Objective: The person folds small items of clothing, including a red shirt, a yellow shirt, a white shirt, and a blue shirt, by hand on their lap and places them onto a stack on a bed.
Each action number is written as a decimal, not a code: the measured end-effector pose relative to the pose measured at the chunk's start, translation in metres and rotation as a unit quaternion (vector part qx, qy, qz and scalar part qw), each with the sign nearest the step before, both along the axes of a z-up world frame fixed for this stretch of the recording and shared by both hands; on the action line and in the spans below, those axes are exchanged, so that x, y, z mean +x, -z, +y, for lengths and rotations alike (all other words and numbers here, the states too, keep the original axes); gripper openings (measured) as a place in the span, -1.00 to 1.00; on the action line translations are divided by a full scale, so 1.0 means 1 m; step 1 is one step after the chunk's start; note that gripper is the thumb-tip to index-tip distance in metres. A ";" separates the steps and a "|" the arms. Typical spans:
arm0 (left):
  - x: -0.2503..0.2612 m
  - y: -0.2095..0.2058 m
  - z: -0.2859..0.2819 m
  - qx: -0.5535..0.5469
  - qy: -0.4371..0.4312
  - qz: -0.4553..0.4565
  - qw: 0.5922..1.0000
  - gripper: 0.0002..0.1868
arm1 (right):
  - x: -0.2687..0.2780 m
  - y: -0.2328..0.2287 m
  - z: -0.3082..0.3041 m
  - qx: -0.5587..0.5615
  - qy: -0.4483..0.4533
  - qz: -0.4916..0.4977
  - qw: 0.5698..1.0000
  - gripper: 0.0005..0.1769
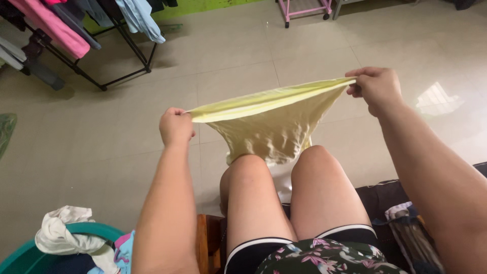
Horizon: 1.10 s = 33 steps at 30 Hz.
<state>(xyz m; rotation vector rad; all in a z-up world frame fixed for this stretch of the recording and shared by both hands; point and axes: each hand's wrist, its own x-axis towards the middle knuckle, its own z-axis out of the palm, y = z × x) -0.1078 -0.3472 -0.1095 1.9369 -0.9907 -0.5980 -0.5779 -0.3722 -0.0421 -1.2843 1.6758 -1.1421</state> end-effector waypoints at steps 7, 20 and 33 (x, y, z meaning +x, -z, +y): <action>0.040 -0.052 -0.007 -0.124 0.012 0.374 0.919 -0.87 | 0.031 -0.040 0.041 -0.147 -0.061 0.304 0.939 -0.77; -0.060 -0.170 -0.076 -0.457 0.149 -0.269 0.835 -0.67 | 0.108 -0.042 0.164 -0.147 -0.282 0.124 0.940 -0.78; -0.272 -0.034 -0.053 -0.125 0.391 -0.252 0.876 -0.18 | -0.008 -0.012 0.263 -0.176 -0.305 -0.160 0.922 -0.71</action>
